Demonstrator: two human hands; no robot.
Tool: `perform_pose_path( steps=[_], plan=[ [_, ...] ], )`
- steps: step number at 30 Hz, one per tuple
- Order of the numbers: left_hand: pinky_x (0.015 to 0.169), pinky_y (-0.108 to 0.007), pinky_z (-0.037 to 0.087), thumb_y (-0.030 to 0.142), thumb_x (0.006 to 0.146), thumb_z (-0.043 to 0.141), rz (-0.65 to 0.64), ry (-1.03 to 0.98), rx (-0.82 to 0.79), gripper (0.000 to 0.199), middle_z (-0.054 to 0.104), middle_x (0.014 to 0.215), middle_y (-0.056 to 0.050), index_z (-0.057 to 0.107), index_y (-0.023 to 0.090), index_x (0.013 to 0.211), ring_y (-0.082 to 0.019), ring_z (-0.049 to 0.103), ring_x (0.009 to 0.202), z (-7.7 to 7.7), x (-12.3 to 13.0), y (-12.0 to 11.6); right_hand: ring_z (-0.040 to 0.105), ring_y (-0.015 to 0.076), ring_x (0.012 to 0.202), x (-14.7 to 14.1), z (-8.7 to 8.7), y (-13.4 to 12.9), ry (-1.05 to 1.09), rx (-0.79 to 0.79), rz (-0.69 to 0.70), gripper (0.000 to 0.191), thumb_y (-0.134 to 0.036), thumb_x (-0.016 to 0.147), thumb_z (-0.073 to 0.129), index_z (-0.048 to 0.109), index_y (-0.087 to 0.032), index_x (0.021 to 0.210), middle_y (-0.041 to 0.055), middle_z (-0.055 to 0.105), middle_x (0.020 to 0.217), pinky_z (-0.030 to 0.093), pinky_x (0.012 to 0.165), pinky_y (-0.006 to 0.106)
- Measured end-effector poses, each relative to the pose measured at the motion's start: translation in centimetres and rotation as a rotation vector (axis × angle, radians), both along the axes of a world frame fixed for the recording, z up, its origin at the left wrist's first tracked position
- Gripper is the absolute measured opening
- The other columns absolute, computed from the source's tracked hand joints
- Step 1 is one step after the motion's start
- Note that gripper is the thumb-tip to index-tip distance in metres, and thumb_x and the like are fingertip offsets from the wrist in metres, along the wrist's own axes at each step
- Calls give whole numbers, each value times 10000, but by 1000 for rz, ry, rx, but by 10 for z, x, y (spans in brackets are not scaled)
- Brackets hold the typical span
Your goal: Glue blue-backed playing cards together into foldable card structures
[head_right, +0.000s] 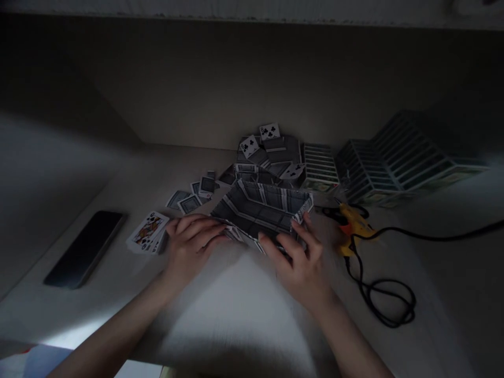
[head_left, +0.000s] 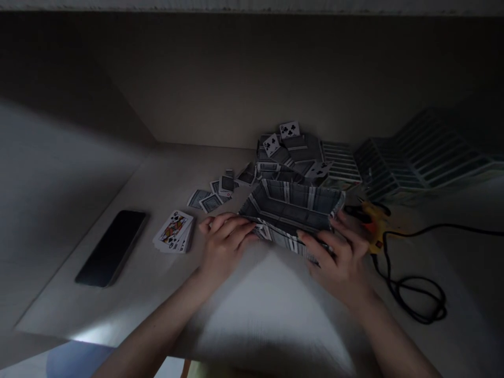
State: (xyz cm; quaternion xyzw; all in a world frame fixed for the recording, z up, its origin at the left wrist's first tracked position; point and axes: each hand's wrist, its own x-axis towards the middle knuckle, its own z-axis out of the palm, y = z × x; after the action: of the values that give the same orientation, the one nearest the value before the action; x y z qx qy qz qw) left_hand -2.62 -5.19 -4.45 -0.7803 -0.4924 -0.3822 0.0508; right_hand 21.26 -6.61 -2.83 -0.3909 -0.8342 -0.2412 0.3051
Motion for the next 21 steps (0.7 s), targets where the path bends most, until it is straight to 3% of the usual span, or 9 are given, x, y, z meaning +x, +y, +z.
perform_pose_path(
  steps=[6,9,13,15,17,19,21],
  plan=[
    [741,-364,298,325,781,716,65,20,22,87,649,845,-19,742,330,864,-205,497,869,1,5,-1,410,295,1155,10,-21,-6,5,-26,-91,391,-164,750,693,546,-227,1107,75,463,1030,502,929,483],
    [756,-374,291,306,793,710,64,34,22,79,650,848,-22,738,319,866,-206,494,874,-1,12,-3,425,320,1164,13,-29,-12,15,-88,-175,310,-246,780,675,548,-187,1057,109,513,1040,474,931,534],
    [788,-393,289,260,802,701,42,79,56,100,669,851,-16,718,286,897,-203,515,887,-4,20,-8,507,326,1115,13,-18,-15,-72,-217,-201,342,-470,828,602,593,-185,1016,108,620,1030,229,1030,711],
    [795,-398,291,235,814,683,27,110,81,113,681,849,-11,701,258,923,-203,528,894,-5,22,-11,567,287,1073,7,-5,-13,-79,-317,-162,356,-454,873,553,589,-172,1087,89,665,1032,149,1071,699],
    [785,-400,294,217,842,642,9,144,90,119,693,868,-7,679,231,954,-206,538,899,-5,23,-13,624,229,984,-2,9,-8,-13,-414,-128,330,-378,911,517,578,-154,1145,84,689,1027,266,1089,587],
    [759,-396,298,214,875,590,-6,166,95,125,704,886,-2,660,215,979,-203,548,880,-5,23,-14,645,198,945,-14,20,1,96,-533,-84,295,-316,927,486,593,-156,1150,89,690,1059,472,948,412],
    [740,-396,301,212,888,566,-8,187,89,141,715,904,4,649,216,1002,-201,560,863,-3,22,-15,647,200,974,-27,26,11,185,-697,-40,296,-281,929,463,600,-171,1166,88,681,1104,531,822,343]
  ],
)
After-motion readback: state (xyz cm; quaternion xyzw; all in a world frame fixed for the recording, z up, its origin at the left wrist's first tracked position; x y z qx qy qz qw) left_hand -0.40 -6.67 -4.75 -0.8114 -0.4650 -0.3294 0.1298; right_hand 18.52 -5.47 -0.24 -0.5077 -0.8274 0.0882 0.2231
